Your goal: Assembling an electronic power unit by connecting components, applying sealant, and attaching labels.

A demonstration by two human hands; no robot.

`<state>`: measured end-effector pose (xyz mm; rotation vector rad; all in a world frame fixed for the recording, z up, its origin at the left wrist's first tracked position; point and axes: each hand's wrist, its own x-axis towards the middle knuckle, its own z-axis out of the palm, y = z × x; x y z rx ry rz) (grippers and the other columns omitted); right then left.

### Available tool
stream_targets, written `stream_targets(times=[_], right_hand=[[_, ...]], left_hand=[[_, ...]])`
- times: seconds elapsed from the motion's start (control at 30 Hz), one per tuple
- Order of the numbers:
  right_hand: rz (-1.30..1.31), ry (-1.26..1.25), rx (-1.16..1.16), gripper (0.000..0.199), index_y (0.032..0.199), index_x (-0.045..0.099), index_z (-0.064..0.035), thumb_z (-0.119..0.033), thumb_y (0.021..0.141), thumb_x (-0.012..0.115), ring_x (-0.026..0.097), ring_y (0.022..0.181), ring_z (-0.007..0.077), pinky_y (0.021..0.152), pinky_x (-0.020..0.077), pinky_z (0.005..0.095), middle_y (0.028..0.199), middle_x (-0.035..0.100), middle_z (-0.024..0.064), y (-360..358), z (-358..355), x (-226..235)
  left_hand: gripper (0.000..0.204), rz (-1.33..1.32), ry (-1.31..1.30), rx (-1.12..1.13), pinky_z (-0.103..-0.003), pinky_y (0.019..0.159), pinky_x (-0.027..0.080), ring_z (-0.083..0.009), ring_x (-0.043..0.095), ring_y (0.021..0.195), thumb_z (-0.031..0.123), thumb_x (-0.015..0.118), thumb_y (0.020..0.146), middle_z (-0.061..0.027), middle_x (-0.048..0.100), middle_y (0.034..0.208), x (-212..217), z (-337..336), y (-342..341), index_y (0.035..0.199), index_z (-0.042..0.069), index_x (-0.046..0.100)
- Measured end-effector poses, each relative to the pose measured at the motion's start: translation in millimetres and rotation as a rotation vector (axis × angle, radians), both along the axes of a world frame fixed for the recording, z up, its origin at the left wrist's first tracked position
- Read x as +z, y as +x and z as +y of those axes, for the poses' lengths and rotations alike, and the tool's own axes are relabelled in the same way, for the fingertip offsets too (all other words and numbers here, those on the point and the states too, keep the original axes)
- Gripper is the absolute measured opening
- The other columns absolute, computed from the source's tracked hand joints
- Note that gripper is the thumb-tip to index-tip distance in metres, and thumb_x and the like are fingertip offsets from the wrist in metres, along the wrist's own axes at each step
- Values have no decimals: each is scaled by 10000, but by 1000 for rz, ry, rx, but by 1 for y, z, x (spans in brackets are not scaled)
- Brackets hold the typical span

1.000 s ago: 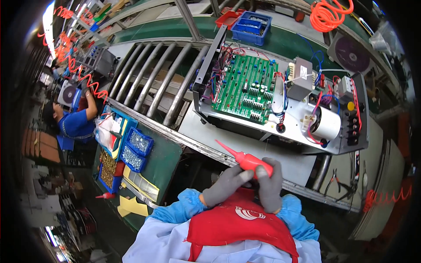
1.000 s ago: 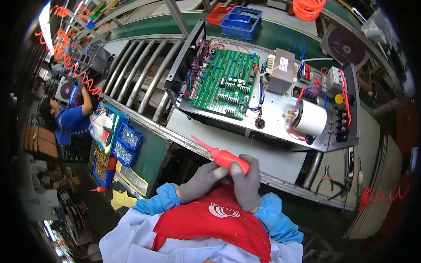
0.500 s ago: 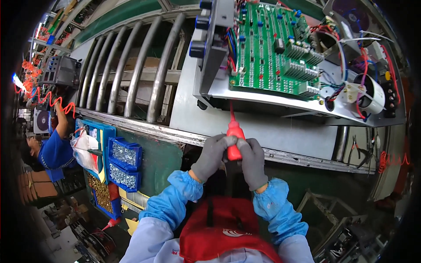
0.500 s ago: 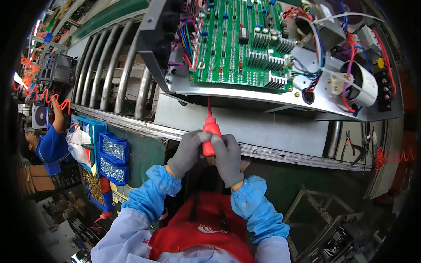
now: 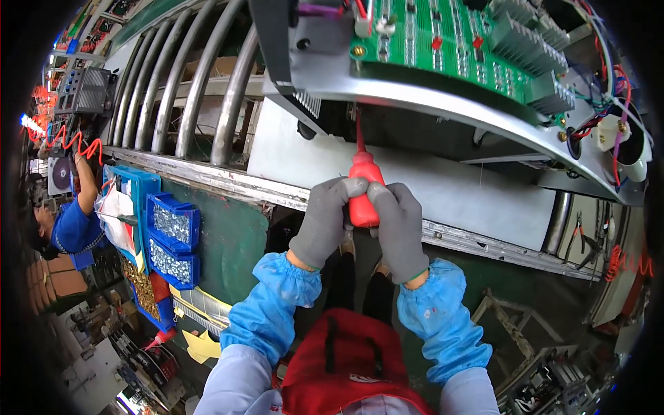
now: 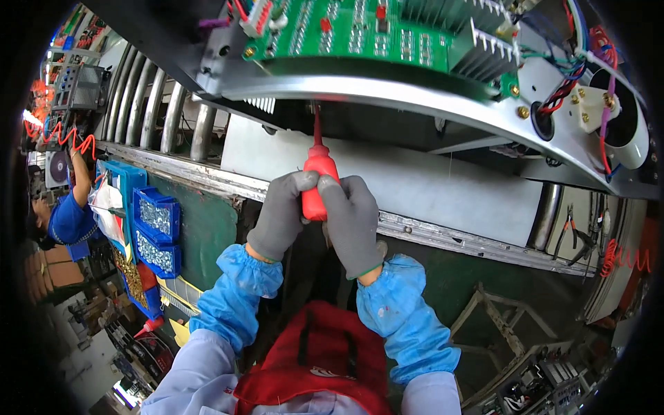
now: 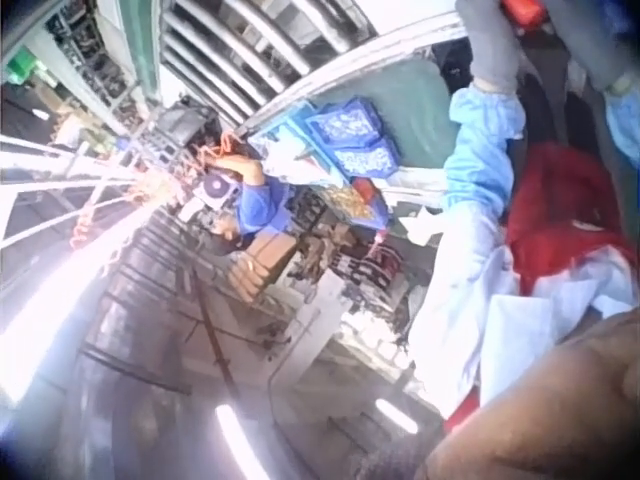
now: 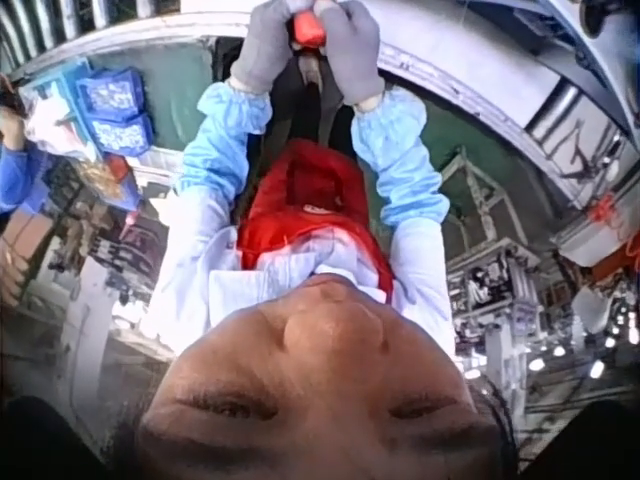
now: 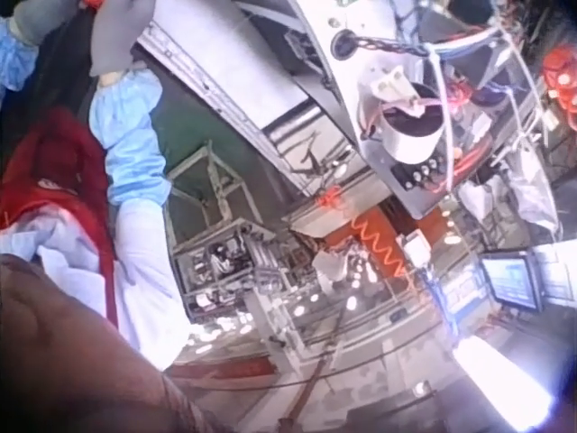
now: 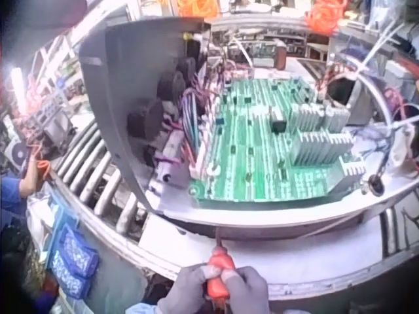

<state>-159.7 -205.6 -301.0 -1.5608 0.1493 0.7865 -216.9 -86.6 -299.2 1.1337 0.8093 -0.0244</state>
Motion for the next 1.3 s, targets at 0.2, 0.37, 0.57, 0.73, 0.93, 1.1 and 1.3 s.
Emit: stream_targets(times=[0.2, 0.37, 0.57, 0.73, 0.93, 1.1, 1.3], right_hand=[[-28, 55, 47, 352, 860, 566, 21, -321, 923, 620, 502, 644, 99, 567, 418, 283, 689, 550, 41, -2, -17, 5], [-336, 117, 2, 337, 938, 589, 23, -311, 923, 630, 549, 635, 113, 573, 451, 284, 695, 587, 69, 17, -20, 16], [-369, 122, -35, 361, 920, 605, 41, -317, 905, 648, 587, 654, 146, 584, 466, 299, 712, 609, 100, 38, -14, 18], [-259, 122, -40, 378, 875, 602, 38, -336, 880, 658, 573, 637, 163, 575, 457, 323, 701, 598, 110, 46, -12, 20], [-266, 111, 0, 382, 840, 588, 35, -339, 868, 662, 547, 627, 169, 576, 442, 336, 691, 579, 108, 49, -20, 30], [-186, 63, 7, 334, 873, 570, 23, -299, 906, 654, 506, 642, 112, 568, 427, 310, 682, 547, 71, 28, -55, 32], [-120, 57, -124, 246, 925, 547, -4, -243, 962, 594, 479, 655, 88, 572, 413, 278, 725, 534, 26, 17, -90, 22]], left_hand=[[369, -25, -28, 24, -231, 512, 379, -71, 485, 577, 358, 606, 875, -13, 567, 688, 10, -17, 2, 907, -8, 642], [361, -229, 36, 16, -257, 647, 467, -98, 557, 709, 305, 618, 867, -44, 614, 804, 28, -22, 26, 956, -42, 655], [395, -251, 170, 4, -260, 659, 481, -106, 572, 705, 347, 604, 868, -61, 617, 764, 15, -15, 44, 919, -41, 657], [404, -228, 202, 27, -261, 652, 482, -117, 587, 711, 360, 600, 870, -60, 629, 787, 20, -18, 49, 923, -38, 649], [380, -222, -48, 152, -247, 653, 481, -109, 598, 752, 347, 607, 879, -52, 637, 856, 23, -34, 45, 949, -25, 642], [333, -133, -57, -15, -232, 616, 454, -85, 570, 703, 311, 603, 892, -30, 617, 792, 21, -50, 31, 935, -17, 647], [365, -61, -101, -183, -233, 521, 393, -71, 516, 602, 335, 636, 874, -24, 600, 727, 13, -72, 41, 918, -26, 665]])
